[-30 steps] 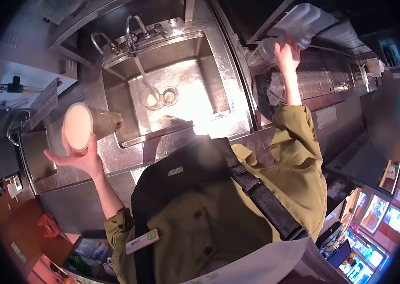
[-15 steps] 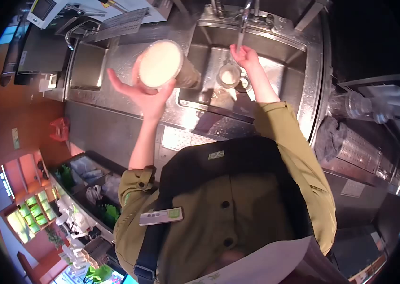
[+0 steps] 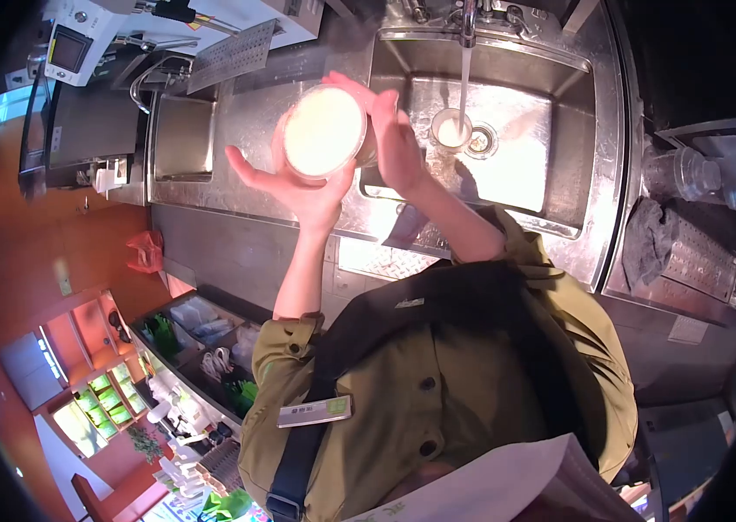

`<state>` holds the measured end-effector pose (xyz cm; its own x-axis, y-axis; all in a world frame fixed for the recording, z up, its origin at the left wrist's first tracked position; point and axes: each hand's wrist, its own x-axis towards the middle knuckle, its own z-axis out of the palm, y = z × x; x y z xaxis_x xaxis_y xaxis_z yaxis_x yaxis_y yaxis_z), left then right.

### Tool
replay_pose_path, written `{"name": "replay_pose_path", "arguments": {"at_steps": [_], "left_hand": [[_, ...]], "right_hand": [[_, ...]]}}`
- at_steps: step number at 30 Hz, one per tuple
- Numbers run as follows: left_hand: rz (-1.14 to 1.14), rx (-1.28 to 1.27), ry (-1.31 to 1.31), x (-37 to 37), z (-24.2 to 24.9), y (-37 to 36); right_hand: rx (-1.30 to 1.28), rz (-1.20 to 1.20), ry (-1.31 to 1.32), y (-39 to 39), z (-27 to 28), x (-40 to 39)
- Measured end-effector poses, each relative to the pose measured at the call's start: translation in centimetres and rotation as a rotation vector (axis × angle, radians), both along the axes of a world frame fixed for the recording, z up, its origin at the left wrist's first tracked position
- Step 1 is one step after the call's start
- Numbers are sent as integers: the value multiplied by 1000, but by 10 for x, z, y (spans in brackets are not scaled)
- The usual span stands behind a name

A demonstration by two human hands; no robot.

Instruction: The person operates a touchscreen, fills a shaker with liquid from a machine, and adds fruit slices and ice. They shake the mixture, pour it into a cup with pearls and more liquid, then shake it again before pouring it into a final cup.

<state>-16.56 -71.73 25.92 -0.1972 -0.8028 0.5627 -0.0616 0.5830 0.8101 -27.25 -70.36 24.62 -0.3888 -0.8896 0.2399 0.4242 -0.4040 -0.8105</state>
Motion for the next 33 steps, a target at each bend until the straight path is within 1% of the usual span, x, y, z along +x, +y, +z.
{"name": "replay_pose_path", "arguments": {"at_steps": [4, 7, 10, 11, 14, 16, 17, 19, 21, 24, 27, 30, 32, 33], "left_hand": [[-40, -11, 22, -4, 7, -2], [-41, 17, 75, -3, 12, -2], [-60, -3, 97, -1, 22, -7], [-81, -16, 106, 0, 25, -10], [-78, -65, 70, 5, 32, -16], [-74, -95, 50, 6, 38, -20], [-64, -91, 60, 4, 41, -21], [-64, -92, 72, 2, 46, -20], [-76, -79, 106, 0, 50, -18], [-35, -51, 111, 0, 50, -15], [-9, -70, 113, -3, 48, -11], [25, -52, 111, -7, 46, -4], [52, -53, 119, -11, 43, 0], [58, -50, 125, -15, 43, 2]], "right_hand": [[-121, -104, 98, 2, -15, 6], [-80, -242, 299, 4, -47, 8], [59, -219, 472, 15, -82, 3], [172, -118, 457, 20, -94, 4], [350, 156, 826, 23, -164, -11], [366, -269, 872, 13, -228, -16], [512, -273, 687, 9, -222, -38], [669, -347, 404, -22, -240, -81], [718, -344, 352, -48, -263, -102], [822, -86, 483, -56, -252, -116], [906, 147, 660, -50, -212, -128], [847, 38, 795, -20, -90, -100], [462, -16, 671, -17, -42, -83], [355, 3, 556, -17, -19, -74]]}}
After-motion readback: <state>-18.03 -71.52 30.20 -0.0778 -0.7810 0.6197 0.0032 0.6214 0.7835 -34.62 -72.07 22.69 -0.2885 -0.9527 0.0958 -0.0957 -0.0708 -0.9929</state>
